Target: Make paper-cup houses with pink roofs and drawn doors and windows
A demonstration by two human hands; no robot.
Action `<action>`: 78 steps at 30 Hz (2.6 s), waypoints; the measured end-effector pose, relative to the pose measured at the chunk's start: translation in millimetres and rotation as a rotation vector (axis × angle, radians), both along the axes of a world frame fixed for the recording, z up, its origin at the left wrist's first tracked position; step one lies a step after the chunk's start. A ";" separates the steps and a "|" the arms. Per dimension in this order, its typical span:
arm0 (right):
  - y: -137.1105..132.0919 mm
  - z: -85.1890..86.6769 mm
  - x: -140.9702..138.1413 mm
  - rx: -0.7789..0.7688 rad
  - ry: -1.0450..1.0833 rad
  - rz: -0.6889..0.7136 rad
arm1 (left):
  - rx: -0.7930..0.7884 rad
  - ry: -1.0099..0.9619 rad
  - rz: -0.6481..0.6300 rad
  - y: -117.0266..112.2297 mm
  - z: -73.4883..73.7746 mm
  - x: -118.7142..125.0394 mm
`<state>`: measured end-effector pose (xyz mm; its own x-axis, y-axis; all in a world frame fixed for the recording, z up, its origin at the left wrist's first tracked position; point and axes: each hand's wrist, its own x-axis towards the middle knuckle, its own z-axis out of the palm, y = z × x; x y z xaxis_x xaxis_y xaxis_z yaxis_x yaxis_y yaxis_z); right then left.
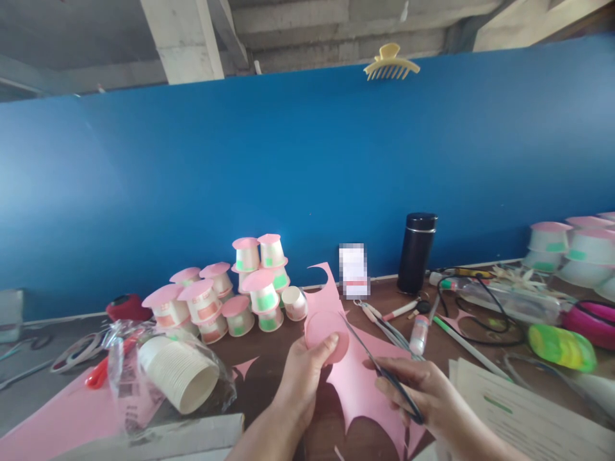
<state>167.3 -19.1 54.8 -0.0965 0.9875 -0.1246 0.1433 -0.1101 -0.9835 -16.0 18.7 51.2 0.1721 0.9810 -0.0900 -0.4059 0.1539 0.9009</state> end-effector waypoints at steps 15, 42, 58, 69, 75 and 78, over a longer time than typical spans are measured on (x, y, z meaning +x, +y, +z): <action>3.6 -9.9 1.3 0.007 -0.027 0.020 | 0.004 0.135 0.107 3.9 -3.9 -2.4; -0.4 -7.8 -7.9 -0.040 0.030 0.024 | -0.127 -0.004 0.205 3.7 -3.9 2.8; -1.8 -10.1 -6.8 -0.005 0.101 0.041 | -0.066 0.101 0.107 -1.9 -6.1 4.8; -0.8 -10.8 -4.4 0.005 0.151 0.086 | -0.065 0.134 0.107 -1.4 -3.7 5.2; -0.7 -11.0 -3.9 0.001 0.113 0.072 | -0.048 0.099 0.089 -1.8 -6.0 4.0; 0.0 -13.4 -2.9 0.003 0.099 0.075 | -0.038 0.115 0.092 -0.9 -7.5 3.5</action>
<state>164.4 -19.1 41.4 -0.1814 0.9775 -0.1075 0.0530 -0.0995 -0.9936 -12.6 17.8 43.6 0.0679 0.9877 -0.1412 -0.3144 0.1555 0.9365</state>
